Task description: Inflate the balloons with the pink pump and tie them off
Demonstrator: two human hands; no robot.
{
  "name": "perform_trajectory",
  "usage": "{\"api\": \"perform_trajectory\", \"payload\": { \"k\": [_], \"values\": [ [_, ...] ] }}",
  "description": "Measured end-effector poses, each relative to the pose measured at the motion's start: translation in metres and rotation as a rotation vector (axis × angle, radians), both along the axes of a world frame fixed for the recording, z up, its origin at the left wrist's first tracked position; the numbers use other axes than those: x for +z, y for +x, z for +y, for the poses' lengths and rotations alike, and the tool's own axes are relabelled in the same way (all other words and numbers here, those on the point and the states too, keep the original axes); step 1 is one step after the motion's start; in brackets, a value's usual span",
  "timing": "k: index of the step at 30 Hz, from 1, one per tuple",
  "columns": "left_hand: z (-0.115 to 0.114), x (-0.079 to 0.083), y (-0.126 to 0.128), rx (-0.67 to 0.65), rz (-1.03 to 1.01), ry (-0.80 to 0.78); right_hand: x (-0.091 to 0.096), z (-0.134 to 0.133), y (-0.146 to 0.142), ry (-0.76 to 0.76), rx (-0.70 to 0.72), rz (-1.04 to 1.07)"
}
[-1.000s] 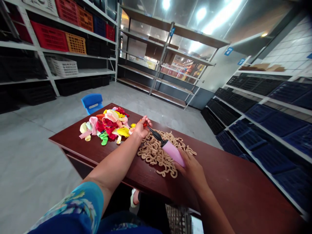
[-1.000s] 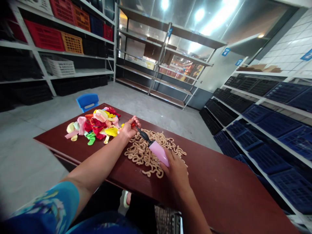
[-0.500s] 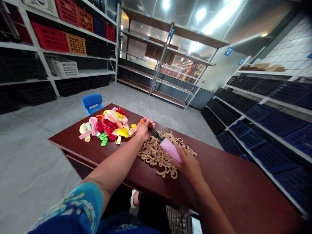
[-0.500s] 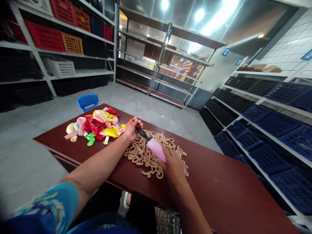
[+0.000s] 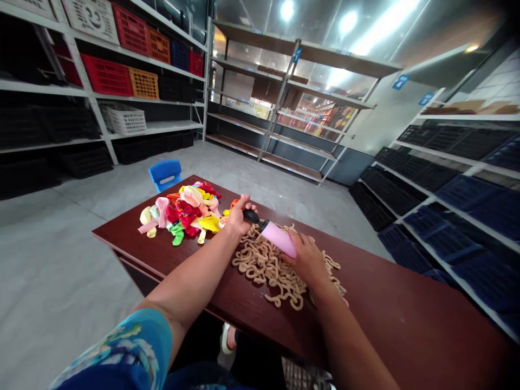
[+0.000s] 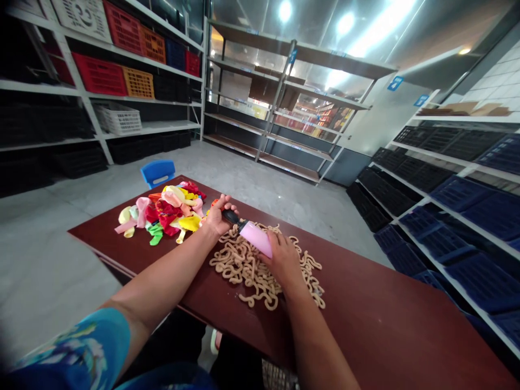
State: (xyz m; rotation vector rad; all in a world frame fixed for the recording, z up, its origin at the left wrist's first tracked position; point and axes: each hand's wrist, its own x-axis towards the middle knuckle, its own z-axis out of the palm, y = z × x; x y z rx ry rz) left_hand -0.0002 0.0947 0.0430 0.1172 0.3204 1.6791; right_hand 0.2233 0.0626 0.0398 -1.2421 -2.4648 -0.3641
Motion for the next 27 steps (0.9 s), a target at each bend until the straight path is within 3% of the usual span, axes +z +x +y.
{"api": "perform_trajectory", "payload": {
  "k": [5,13,22,27],
  "values": [
    [-0.002,-0.001,0.004,-0.087,0.057,0.011,-0.003,-0.003,0.005,0.025,-0.026,0.024],
    [-0.001,-0.004,0.013,-0.008,0.152,-0.037,-0.009,-0.003,0.008,0.05,-0.133,0.063],
    [-0.007,0.013,0.045,-0.095,0.267,0.024,-0.019,0.018,0.027,0.08,-0.272,0.111],
    [0.001,0.022,0.048,-0.004,0.235,0.06,-0.016,0.023,0.039,0.036,-0.361,0.098]
  ]
}}
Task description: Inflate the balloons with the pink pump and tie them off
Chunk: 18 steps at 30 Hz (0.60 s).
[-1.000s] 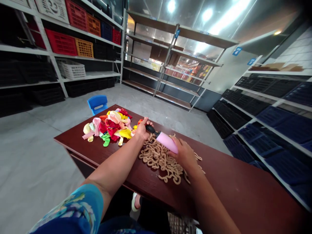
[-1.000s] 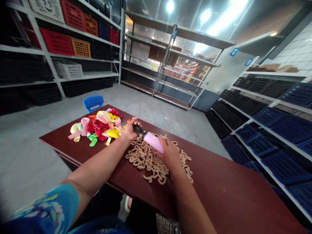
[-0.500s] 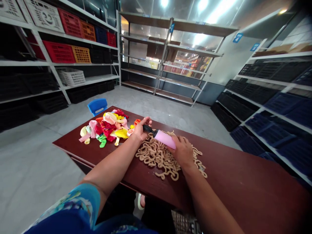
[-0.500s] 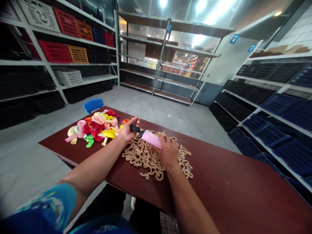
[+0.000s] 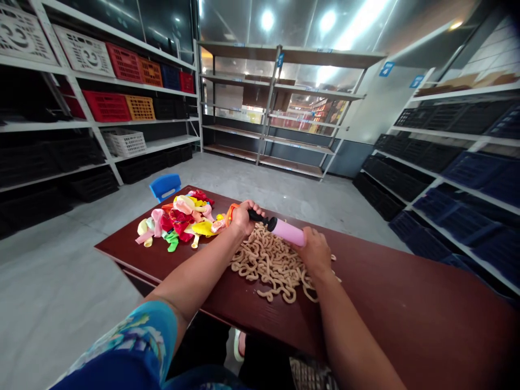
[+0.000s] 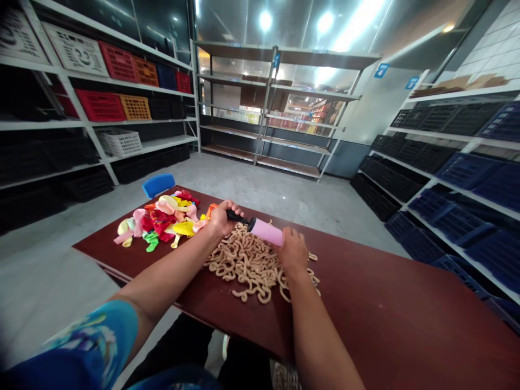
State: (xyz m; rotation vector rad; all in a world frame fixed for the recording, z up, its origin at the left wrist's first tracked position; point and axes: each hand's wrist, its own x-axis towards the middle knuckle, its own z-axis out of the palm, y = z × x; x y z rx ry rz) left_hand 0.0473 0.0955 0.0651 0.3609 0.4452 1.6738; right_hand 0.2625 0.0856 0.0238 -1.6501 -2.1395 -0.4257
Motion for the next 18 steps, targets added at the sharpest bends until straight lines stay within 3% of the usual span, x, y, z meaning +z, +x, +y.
{"api": "perform_trajectory", "payload": {
  "k": [5,10,14,18],
  "values": [
    [0.016,0.008,-0.029,0.103,-0.028,-0.031,0.0,0.007,0.019,-0.008,-0.139,0.032],
    [0.019,0.001,-0.052,0.189,-0.083,-0.026,-0.001,0.009,0.023,-0.038,-0.178,0.062],
    [0.012,-0.008,-0.041,0.184,-0.108,-0.001,0.0,0.005,0.008,-0.045,-0.128,-0.005],
    [0.003,-0.006,-0.016,0.125,-0.07,0.068,-0.001,-0.001,-0.009,0.004,-0.048,-0.065]
  ]
}}
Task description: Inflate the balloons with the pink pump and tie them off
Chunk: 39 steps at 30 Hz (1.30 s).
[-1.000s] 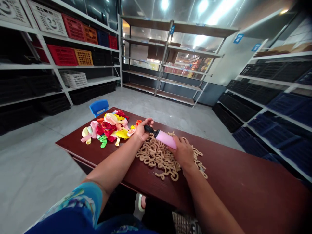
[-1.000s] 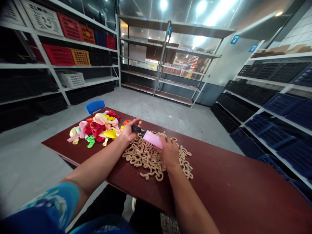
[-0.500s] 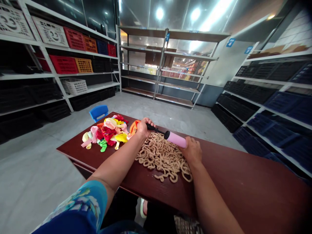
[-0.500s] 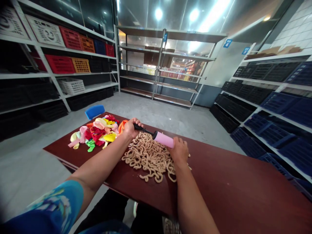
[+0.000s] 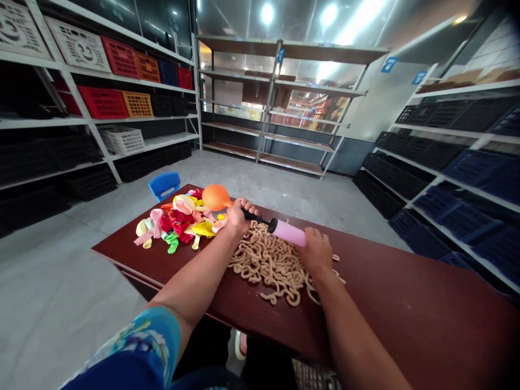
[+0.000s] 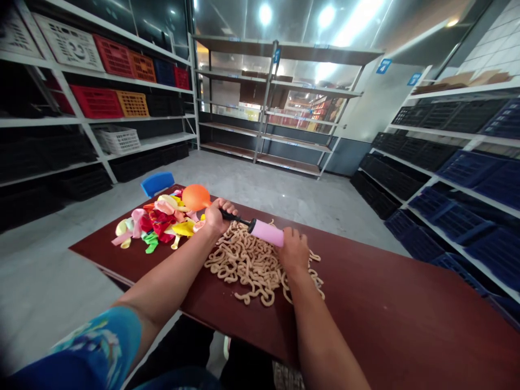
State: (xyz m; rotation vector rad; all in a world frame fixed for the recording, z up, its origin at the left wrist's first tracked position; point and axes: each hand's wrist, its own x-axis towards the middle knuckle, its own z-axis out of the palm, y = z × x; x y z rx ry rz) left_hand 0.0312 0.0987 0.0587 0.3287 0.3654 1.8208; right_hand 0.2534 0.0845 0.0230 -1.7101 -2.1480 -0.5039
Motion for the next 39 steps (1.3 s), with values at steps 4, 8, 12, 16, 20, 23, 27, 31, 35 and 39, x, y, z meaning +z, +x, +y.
{"api": "perform_trajectory", "payload": {
  "k": [4,8,12,16,20,23,27,31,35,39],
  "values": [
    [-0.006,0.004,0.017,-0.038,0.031,0.036,-0.001,-0.005,-0.01,0.047,0.068,-0.002],
    [-0.006,0.008,0.013,-0.015,0.05,0.046,0.001,-0.002,-0.008,0.039,0.079,0.02],
    [-0.002,0.013,-0.01,0.049,0.04,0.016,0.003,0.005,0.007,0.04,-0.006,0.047],
    [0.001,0.012,-0.036,0.112,0.034,0.021,0.002,0.01,0.024,0.062,-0.102,0.095],
    [0.0,0.009,-0.04,0.105,0.015,0.051,0.0,0.011,0.027,0.054,-0.151,0.084],
    [-0.003,0.009,-0.026,0.05,0.013,0.063,0.001,0.007,0.018,0.075,-0.108,0.042],
    [-0.007,0.008,-0.002,-0.02,0.04,0.073,0.003,-0.003,0.001,0.105,0.019,0.005],
    [-0.01,0.005,0.012,-0.06,0.066,0.118,0.003,-0.008,-0.012,0.111,0.088,-0.009],
    [-0.01,0.008,0.01,-0.044,0.076,0.1,0.002,-0.003,-0.01,0.099,0.088,0.028],
    [-0.006,0.015,-0.01,0.031,0.058,0.049,0.0,0.008,0.009,0.107,-0.008,0.089]
  ]
}}
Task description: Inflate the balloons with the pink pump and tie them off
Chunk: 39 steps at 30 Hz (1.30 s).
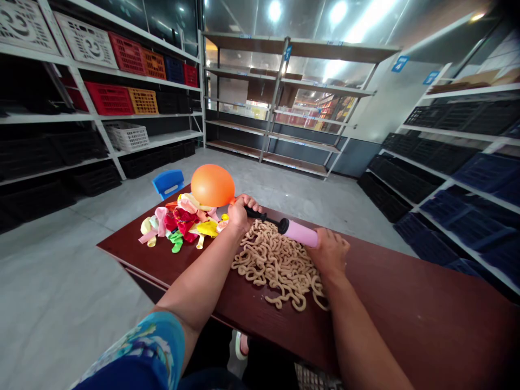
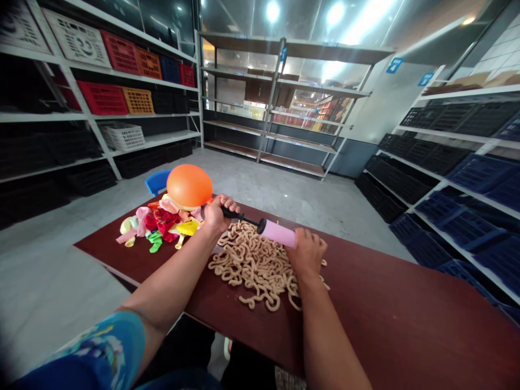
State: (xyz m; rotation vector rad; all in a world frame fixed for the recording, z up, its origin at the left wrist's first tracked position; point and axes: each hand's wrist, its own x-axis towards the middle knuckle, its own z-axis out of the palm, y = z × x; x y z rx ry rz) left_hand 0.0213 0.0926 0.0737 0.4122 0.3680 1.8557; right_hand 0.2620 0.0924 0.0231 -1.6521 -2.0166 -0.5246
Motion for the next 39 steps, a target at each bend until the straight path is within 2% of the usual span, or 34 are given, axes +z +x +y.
{"api": "perform_trajectory", "payload": {
  "k": [4,7,13,17,22,25,31,35,39],
  "values": [
    [0.003,0.0,-0.02,0.065,-0.016,-0.014,-0.004,0.007,0.019,-0.007,-0.133,0.07],
    [0.003,-0.003,-0.02,0.073,-0.018,0.007,-0.006,0.008,0.023,-0.002,-0.188,0.09],
    [-0.001,-0.009,0.012,-0.004,-0.021,0.011,-0.002,0.001,0.006,-0.005,-0.117,0.016],
    [-0.005,-0.014,0.033,-0.066,-0.003,0.057,-0.002,-0.003,-0.007,-0.016,-0.001,-0.006],
    [-0.004,-0.014,0.034,-0.065,0.034,0.056,-0.004,0.0,-0.009,-0.018,0.123,0.029],
    [0.0,-0.009,0.02,-0.033,0.039,0.041,-0.002,0.004,-0.001,-0.047,0.072,0.048],
    [0.004,-0.005,-0.008,0.047,-0.042,-0.032,-0.008,0.011,0.027,-0.028,-0.149,0.144],
    [0.005,-0.015,0.003,0.016,-0.05,-0.005,-0.014,0.019,0.035,0.001,-0.158,0.155],
    [0.005,-0.024,0.025,-0.033,-0.035,0.042,-0.009,0.014,0.02,-0.001,-0.08,0.082]
  ]
}}
